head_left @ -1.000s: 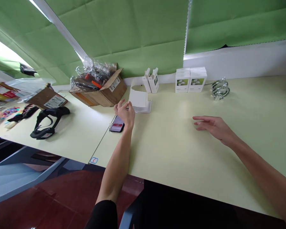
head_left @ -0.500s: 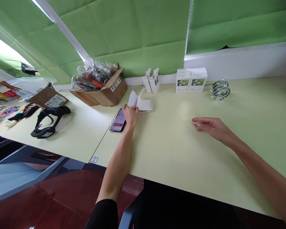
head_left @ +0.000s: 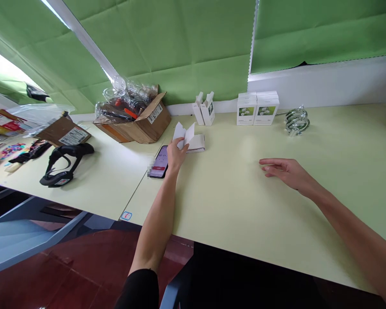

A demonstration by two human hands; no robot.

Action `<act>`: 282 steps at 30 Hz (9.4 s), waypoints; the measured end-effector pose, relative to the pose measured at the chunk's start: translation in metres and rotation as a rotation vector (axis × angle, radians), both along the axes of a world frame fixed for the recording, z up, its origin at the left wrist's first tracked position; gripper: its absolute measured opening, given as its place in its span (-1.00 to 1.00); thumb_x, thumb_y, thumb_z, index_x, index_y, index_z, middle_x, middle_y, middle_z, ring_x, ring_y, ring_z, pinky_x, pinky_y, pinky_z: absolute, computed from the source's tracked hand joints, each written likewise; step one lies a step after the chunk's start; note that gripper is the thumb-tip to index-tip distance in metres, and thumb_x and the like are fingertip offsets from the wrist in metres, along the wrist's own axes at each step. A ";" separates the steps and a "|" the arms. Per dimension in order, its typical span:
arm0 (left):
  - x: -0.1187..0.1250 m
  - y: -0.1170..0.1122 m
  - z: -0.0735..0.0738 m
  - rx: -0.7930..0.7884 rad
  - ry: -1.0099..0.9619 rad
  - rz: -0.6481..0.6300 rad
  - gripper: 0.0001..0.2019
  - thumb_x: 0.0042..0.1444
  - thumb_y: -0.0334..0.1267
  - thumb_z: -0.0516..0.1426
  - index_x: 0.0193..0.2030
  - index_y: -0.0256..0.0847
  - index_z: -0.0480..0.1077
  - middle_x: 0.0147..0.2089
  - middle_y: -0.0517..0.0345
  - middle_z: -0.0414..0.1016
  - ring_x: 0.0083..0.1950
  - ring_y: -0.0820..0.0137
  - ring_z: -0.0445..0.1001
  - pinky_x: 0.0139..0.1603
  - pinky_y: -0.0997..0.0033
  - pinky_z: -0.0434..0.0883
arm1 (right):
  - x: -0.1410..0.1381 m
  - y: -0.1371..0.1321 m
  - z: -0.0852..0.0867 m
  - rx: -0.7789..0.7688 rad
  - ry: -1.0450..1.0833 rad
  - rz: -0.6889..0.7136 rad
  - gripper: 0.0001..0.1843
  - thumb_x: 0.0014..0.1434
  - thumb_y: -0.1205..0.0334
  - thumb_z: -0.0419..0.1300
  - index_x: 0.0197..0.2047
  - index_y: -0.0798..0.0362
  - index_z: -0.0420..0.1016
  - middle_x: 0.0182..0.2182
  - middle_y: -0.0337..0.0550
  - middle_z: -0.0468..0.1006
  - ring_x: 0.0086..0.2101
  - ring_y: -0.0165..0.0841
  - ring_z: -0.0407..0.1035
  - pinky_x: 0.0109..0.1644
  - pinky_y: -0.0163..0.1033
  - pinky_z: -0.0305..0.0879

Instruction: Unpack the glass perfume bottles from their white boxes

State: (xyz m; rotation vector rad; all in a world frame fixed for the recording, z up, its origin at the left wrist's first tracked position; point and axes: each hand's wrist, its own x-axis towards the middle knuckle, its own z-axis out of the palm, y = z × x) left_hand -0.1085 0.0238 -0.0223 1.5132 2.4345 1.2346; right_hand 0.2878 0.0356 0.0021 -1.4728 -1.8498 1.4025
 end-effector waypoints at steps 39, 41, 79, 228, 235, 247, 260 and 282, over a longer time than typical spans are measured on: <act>0.007 0.000 0.000 0.179 0.121 0.060 -0.65 0.33 -0.08 0.02 0.06 -0.23 0.45 0.09 -0.09 0.55 0.02 0.19 0.55 0.10 0.23 0.41 | -0.001 0.002 0.003 -0.019 -0.046 -0.022 -0.65 0.30 0.09 0.16 0.09 -0.06 0.57 -0.01 -0.07 0.62 -0.10 -0.18 0.56 -0.16 -0.20 0.38; 0.005 -0.001 -0.002 0.187 0.101 0.091 -0.62 0.33 -0.16 0.01 0.22 -0.20 0.33 0.15 -0.07 0.53 -0.09 0.25 0.59 0.05 0.24 0.44 | 0.000 0.003 0.002 -0.022 -0.051 -0.026 -0.66 0.30 0.09 0.17 0.09 -0.07 0.57 -0.02 -0.08 0.63 -0.10 -0.19 0.56 -0.18 -0.22 0.38; 0.006 -0.001 0.001 0.084 0.132 0.008 -0.67 0.26 -0.18 0.09 0.10 -0.23 0.44 0.27 -0.14 0.42 0.34 0.15 0.35 0.39 0.13 0.22 | 0.002 0.002 -0.003 0.002 -0.035 -0.004 -0.62 0.27 0.06 0.16 0.09 -0.04 0.58 -0.01 -0.06 0.62 -0.08 -0.14 0.55 -0.12 -0.16 0.42; 0.145 -0.042 -0.003 0.052 0.093 -0.889 -0.66 0.21 -0.21 0.15 0.12 -0.16 0.36 -0.15 0.06 0.63 -0.17 0.29 0.63 -0.16 0.32 0.55 | -0.025 -0.040 0.023 0.912 -0.135 0.224 -0.83 0.37 0.17 0.09 -0.06 -0.03 0.48 -0.40 -0.24 0.62 -0.52 -0.40 0.42 -0.45 -0.29 0.28; 0.144 -0.043 -0.002 0.118 0.247 -0.914 -0.73 0.22 -0.15 0.14 0.01 -0.20 0.40 -0.24 0.03 0.60 -0.25 0.25 0.61 -0.30 0.33 0.51 | -0.027 -0.039 0.026 1.124 -0.192 0.089 -0.70 0.38 0.24 0.05 0.08 -0.03 0.52 -0.29 -0.14 0.64 -0.39 -0.34 0.46 -0.40 -0.25 0.31; 0.145 -0.046 -0.007 0.208 0.367 -0.927 -0.58 0.29 -0.19 0.11 0.24 -0.13 0.14 0.12 -0.06 0.53 -0.02 0.26 0.64 -0.25 0.36 0.56 | -0.026 -0.040 0.026 1.056 -0.138 0.001 -0.78 0.37 0.24 0.05 -0.21 0.00 0.53 -0.18 -0.07 0.56 -0.35 -0.34 0.49 -0.43 -0.25 0.39; 0.146 -0.049 0.004 0.307 0.620 -0.924 -0.62 0.32 -0.28 0.07 0.25 -0.09 0.18 0.19 -0.12 0.46 -0.01 0.27 0.62 -0.35 0.44 0.56 | -0.029 -0.044 0.026 0.975 -0.203 -0.062 -0.90 0.29 0.18 0.15 -0.26 -0.01 0.39 -0.28 -0.18 0.62 -0.44 -0.35 0.52 -0.41 -0.27 0.35; 0.146 -0.049 -0.001 0.302 0.361 -0.941 -0.64 0.29 -0.27 0.13 0.18 -0.12 0.17 0.14 -0.05 0.54 -0.03 0.29 0.64 -0.33 0.39 0.56 | -0.023 -0.043 0.033 1.291 -0.253 -0.003 -0.81 0.28 0.40 0.12 -0.34 0.05 0.50 -0.09 -0.06 0.67 -0.13 -0.25 0.57 -0.25 -0.27 0.43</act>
